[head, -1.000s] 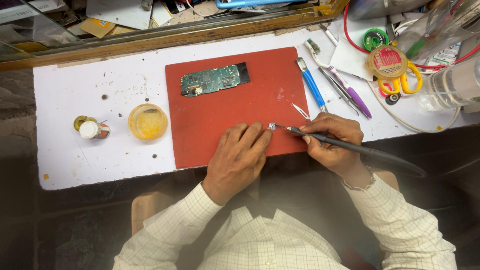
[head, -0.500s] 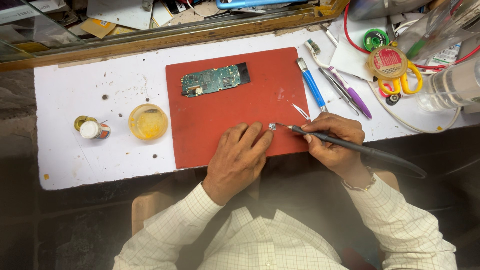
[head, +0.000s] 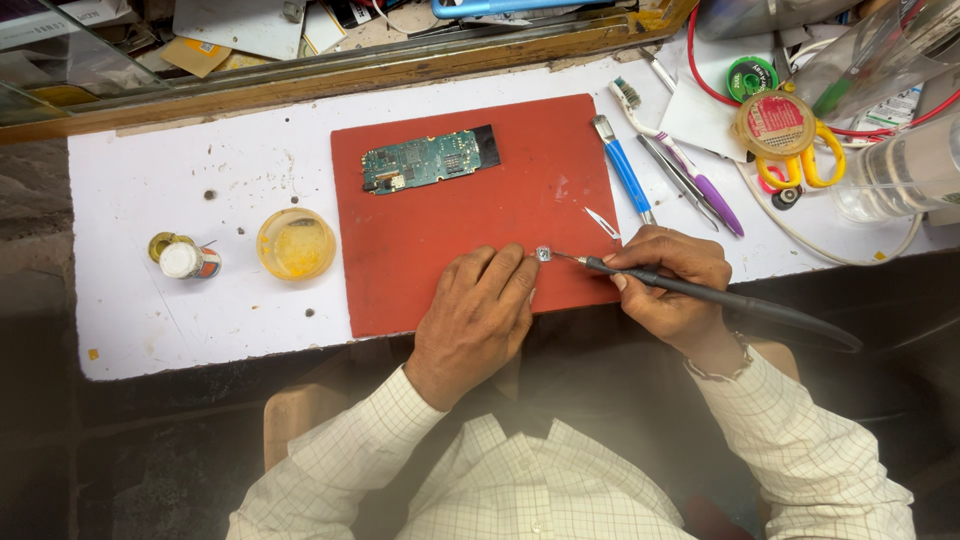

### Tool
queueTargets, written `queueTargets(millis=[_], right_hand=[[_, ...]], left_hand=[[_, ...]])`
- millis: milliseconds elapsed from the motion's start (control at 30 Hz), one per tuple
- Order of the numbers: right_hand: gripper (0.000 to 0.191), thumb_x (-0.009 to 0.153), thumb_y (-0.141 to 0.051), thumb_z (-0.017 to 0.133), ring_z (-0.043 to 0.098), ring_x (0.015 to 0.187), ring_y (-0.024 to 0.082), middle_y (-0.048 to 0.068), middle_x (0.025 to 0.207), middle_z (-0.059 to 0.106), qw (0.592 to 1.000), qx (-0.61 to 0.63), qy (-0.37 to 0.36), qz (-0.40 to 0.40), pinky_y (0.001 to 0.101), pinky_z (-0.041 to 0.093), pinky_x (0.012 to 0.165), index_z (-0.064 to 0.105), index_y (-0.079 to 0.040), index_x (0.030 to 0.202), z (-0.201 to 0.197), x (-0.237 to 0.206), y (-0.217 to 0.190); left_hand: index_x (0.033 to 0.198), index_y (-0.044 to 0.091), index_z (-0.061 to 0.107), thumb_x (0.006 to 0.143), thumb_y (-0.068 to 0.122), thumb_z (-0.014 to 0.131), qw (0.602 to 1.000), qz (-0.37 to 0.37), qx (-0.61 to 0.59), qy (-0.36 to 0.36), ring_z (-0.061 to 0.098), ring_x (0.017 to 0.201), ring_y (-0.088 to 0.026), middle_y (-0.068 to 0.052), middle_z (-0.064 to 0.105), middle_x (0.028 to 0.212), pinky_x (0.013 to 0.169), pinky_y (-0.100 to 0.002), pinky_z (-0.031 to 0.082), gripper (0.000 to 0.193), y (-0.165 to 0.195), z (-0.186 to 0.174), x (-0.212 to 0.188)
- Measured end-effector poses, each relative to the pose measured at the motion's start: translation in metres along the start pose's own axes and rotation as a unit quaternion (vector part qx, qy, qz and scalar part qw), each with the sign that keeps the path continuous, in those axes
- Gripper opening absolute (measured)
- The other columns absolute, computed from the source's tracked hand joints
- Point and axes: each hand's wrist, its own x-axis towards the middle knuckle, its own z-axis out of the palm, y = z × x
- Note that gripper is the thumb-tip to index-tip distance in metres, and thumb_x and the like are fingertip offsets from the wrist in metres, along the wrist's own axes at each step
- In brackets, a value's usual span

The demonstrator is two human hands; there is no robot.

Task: The person uses a utility knife to scrape a small electronic component on a red work mat, then dips a brush into a flux container and brushes flux onto the component and the adjacent circuit board, holding the component steady with the other hand.

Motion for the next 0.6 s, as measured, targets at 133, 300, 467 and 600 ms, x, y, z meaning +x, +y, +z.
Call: queueTargets(millis=[133, 300, 467, 600], right_hand=[[0.018, 0.078, 0.007, 0.067, 0.05, 0.055, 0.005, 0.009, 0.077, 0.067, 1.0, 0.001, -0.013, -0.01, 0.0197, 0.035, 0.051, 0.071, 0.003, 0.095, -0.0001, 0.0012, 0.0008], [0.019, 0.078, 0.007, 0.067, 0.051, 0.056, 0.005, 0.008, 0.077, 0.067, 1.0, -0.002, -0.017, -0.012, 0.0198, 0.036, 0.051, 0.072, 0.003, 0.096, 0.0007, 0.0036, -0.001], [0.017, 0.08, 0.006, 0.07, 0.053, 0.057, 0.005, 0.009, 0.081, 0.07, 1.0, -0.022, -0.013, 0.006, 0.0189, 0.038, 0.051, 0.072, 0.004, 0.097, 0.0015, 0.0031, -0.0035], [0.018, 0.08, 0.005, 0.068, 0.053, 0.057, 0.004, 0.008, 0.079, 0.069, 1.0, 0.003, -0.016, -0.005, 0.0189, 0.037, 0.052, 0.072, 0.003, 0.097, 0.0007, 0.0035, -0.0021]], left_hand=[[0.126, 0.003, 0.066, 0.088, 0.011, 0.071, 1.0, -0.004, -0.006, -0.009, 0.055, 0.113, -0.025, -0.008, 0.058, 0.127, 0.098, -0.041, 0.049, 0.039, 0.0001, -0.0002, 0.0001], [0.126, 0.003, 0.065, 0.087, 0.011, 0.071, 1.0, -0.004, -0.01, -0.013, 0.055, 0.113, -0.025, -0.008, 0.057, 0.128, 0.098, -0.042, 0.049, 0.04, 0.0, -0.0006, 0.0002], [0.126, 0.003, 0.065, 0.086, 0.011, 0.071, 1.0, -0.005, -0.011, -0.008, 0.054, 0.114, -0.026, -0.008, 0.057, 0.128, 0.099, -0.042, 0.049, 0.041, 0.0, -0.0013, -0.0002], [0.127, 0.003, 0.065, 0.086, 0.01, 0.071, 1.0, -0.004, -0.01, -0.014, 0.055, 0.113, -0.025, -0.008, 0.057, 0.128, 0.099, -0.042, 0.049, 0.042, -0.0002, -0.0013, -0.0003]])
